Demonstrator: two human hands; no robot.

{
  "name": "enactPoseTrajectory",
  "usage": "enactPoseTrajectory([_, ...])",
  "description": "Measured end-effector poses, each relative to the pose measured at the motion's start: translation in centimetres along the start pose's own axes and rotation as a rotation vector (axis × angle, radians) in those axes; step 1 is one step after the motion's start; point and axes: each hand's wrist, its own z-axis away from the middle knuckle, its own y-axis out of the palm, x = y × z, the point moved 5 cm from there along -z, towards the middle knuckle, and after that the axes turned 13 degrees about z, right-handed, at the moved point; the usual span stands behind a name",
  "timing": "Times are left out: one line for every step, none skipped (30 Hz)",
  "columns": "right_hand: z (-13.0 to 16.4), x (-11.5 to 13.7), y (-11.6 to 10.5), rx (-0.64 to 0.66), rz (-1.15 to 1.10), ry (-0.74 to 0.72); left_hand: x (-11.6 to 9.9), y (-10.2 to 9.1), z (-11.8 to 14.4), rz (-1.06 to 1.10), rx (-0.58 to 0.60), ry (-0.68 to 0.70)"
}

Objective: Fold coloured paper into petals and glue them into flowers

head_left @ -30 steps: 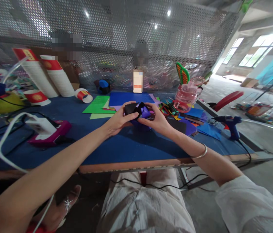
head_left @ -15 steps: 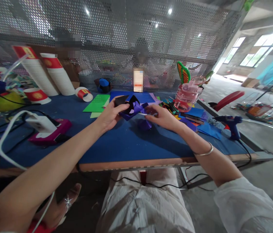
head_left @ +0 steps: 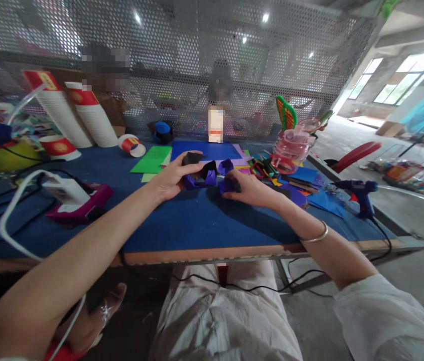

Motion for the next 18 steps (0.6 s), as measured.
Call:
enactPoseTrajectory([0.0, -0.1, -0.4, -0.066, -0.055, 0.0, 0.0, 0.0, 0.0, -0.008, 0.016, 0.007])
enactPoseTrajectory([0.0, -0.2, -0.8, -0.138, -0.102, -0.001, 0.0, 0.0, 0.0, -0.02, 0.034, 0.015])
enactPoseTrajectory([0.0, -0.3, -1.3, -0.209, -0.14, 0.001, 0.1, 0.0, 0.0, -0.042, 0.053, 0.026])
enactPoseTrajectory([0.0, -0.3, -1.6, -0.268, -0.174, 0.009, 0.1, 0.0, -0.1, -0.076, 0.073, 0.045])
enactPoseTrajectory([0.0, -0.3, -1.9, -0.311, -0.211, 0.024, 0.1, 0.0, -0.1, -0.123, 0.092, 0.076])
enactPoseTrajectory([0.0, -0.3, -2.1, -0.337, -0.255, 0.048, 0.0, 0.0, -0.1, -0.182, 0.113, 0.117])
enactPoseTrajectory([0.0, -0.4, -2.3, -0.354, -0.302, 0.078, -0.1, 0.0, 0.0, -0.253, 0.134, 0.169])
enactPoseTrajectory([0.0, -0.4, -2.3, -0.361, -0.348, 0.11, -0.3, 0.0, 0.0, -0.335, 0.158, 0.226])
enactPoseTrajectory([0.0, -0.4, -2.3, -0.362, -0.389, 0.141, -0.5, 0.1, 0.2, -0.421, 0.18, 0.284])
enactPoseTrajectory([0.1, -0.4, -2.2, -0.359, -0.42, 0.168, -0.6, 0.3, 0.3, -0.503, 0.199, 0.339])
enactPoseTrajectory([0.1, -0.3, -2.1, -0.36, -0.438, 0.184, -0.8, 0.4, 0.5, -0.579, 0.216, 0.39])
enactPoseTrajectory([0.2, -0.2, -2.0, -0.366, -0.442, 0.187, -1.0, 0.6, 0.7, -0.643, 0.231, 0.435])
enactPoseTrajectory([0.2, 0.0, -2.0, -0.377, -0.435, 0.176, -1.1, 0.8, 0.8, -0.692, 0.242, 0.473])
enactPoseTrajectory([0.2, 0.1, -2.0, -0.394, -0.423, 0.159, -1.2, 0.9, 1.0, -0.727, 0.249, 0.502])
enactPoseTrajectory([0.2, 0.3, -1.9, -0.412, -0.409, 0.139, -1.3, 1.1, 1.2, -0.749, 0.253, 0.523])
enactPoseTrajectory([0.2, 0.5, -1.9, -0.429, -0.398, 0.121, -1.3, 1.2, 1.3, -0.762, 0.256, 0.535])
enactPoseTrajectory([0.2, 0.6, -1.8, -0.442, -0.39, 0.11, -1.2, 1.3, 1.4, -0.769, 0.259, 0.541])
enactPoseTrajectory([0.2, 0.7, -1.6, -0.449, -0.386, 0.104, -1.2, 1.4, 1.5, -0.773, 0.263, 0.546])
